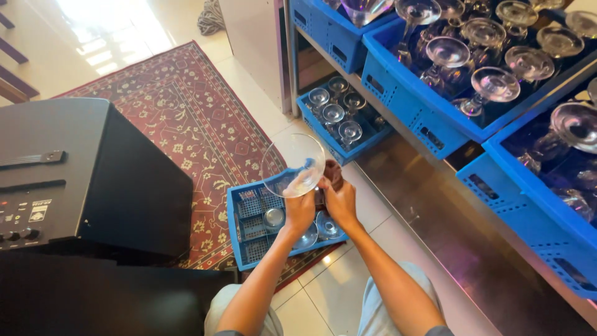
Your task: Cleaning and organizing cocktail and martini glasses in a restaurant bar area.
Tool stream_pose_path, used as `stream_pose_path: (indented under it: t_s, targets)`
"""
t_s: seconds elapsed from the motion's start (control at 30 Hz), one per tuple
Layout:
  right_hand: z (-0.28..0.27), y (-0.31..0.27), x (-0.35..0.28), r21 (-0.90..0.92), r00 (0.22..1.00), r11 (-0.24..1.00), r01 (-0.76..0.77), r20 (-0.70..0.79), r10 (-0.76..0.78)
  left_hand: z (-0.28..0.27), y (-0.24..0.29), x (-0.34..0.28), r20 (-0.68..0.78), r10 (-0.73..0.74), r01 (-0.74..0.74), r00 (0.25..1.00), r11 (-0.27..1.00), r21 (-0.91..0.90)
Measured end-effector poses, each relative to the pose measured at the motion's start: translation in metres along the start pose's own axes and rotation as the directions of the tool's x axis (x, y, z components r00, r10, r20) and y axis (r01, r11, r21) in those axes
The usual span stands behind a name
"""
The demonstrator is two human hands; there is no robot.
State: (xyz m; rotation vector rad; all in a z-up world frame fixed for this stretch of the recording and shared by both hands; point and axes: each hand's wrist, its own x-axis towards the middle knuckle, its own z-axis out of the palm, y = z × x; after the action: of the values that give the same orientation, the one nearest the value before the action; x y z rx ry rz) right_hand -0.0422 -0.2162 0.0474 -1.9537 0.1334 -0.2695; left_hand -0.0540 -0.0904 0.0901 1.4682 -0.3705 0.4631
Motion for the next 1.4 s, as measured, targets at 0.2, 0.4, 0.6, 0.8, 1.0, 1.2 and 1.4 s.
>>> stream_pose_path:
  t_s: [0.2,0.4,0.6,0.8,1.0,1.2,1.4]
  targets:
    - [-0.011,0.036,0.002,0.752,0.996,0.655,-0.078,0.094,0.011,-0.012,0.007,0.010,-0.064,-0.296,0.302,0.953,0.948,0.098]
    - [-0.007,0.001,-0.009,0.645,0.971,0.764,-0.024,0.198,-0.136,-0.005,-0.032,-0.012,0.186,0.007,-0.032,0.982,0.991,0.131]
    - [-0.037,-0.033,0.001,0.769,0.941,0.557,-0.314,0.329,0.078,-0.004,-0.042,-0.017,0.578,-0.593,0.793,0.561,0.584,-0.172]
    - [-0.043,-0.062,-0.003,0.787,0.804,0.331,-0.520,0.582,-0.121,-0.012,-0.035,-0.010,0.732,-0.565,0.912,0.380,0.360,-0.196]
    - [-0.015,-0.021,-0.005,0.595,0.951,0.769,-0.234,0.304,0.054,-0.009,-0.048,-0.011,0.397,-0.613,0.610,0.683,0.778,0.151]
    - [-0.006,-0.003,0.008,0.544,0.993,0.837,-0.065,0.114,0.003,-0.011,-0.084,-0.036,0.531,-0.350,-0.027,0.772,0.816,0.577]
    - [-0.014,0.007,0.012,0.296,0.988,0.946,0.131,0.039,-0.149,-0.018,0.007,0.013,0.139,-0.473,0.417,0.870,0.857,0.303]
